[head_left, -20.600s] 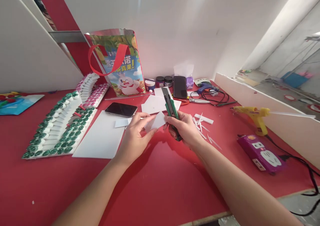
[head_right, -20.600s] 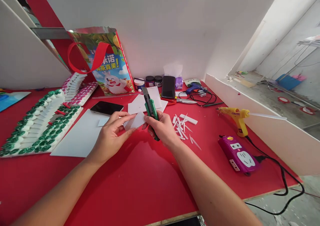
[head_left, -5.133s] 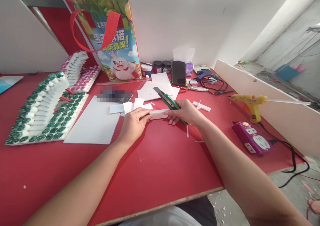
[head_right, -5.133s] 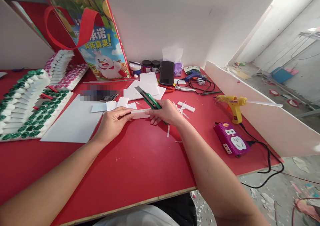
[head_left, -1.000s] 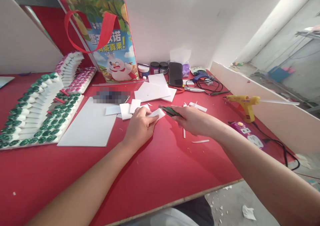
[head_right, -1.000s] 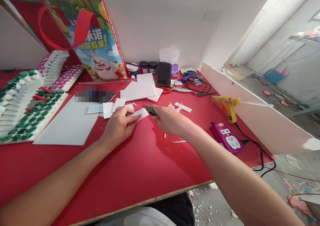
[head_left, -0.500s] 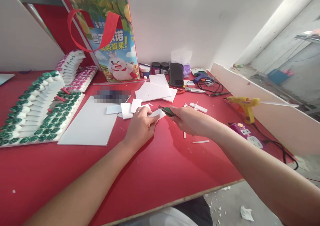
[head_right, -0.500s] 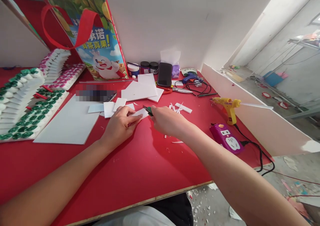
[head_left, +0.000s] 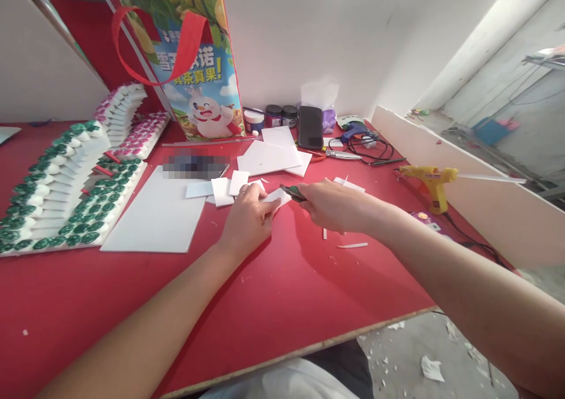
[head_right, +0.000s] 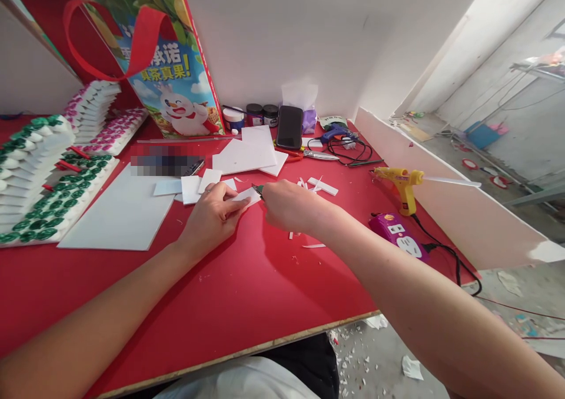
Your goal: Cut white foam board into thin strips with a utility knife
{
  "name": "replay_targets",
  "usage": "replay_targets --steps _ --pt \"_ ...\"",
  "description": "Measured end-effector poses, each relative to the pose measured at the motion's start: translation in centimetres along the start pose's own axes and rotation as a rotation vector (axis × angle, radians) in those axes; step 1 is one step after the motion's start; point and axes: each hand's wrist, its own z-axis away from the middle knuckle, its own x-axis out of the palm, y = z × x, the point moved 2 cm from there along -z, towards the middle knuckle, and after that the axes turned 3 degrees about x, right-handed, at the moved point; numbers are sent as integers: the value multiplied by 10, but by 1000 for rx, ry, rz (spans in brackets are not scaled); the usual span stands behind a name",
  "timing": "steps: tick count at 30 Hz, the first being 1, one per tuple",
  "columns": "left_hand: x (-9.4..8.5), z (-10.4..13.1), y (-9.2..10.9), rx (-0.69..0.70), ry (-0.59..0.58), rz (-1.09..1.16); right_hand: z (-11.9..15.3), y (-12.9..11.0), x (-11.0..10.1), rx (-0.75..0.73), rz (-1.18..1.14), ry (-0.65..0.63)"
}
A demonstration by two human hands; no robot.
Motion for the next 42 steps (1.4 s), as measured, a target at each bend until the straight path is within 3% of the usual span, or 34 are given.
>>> replay_targets --steps 32,37,41,42 --pt "6 2 -4 -6 45 2 46 12 30 27 62 41" --pt "1 3 -3 17 43 57 61 37 18 47 -229 80" --pt "-9 3 2 102 62 116 44 44 7 112 -684 420" --pt "-12 3 4 131 83 125 33 43 7 95 -839 455"
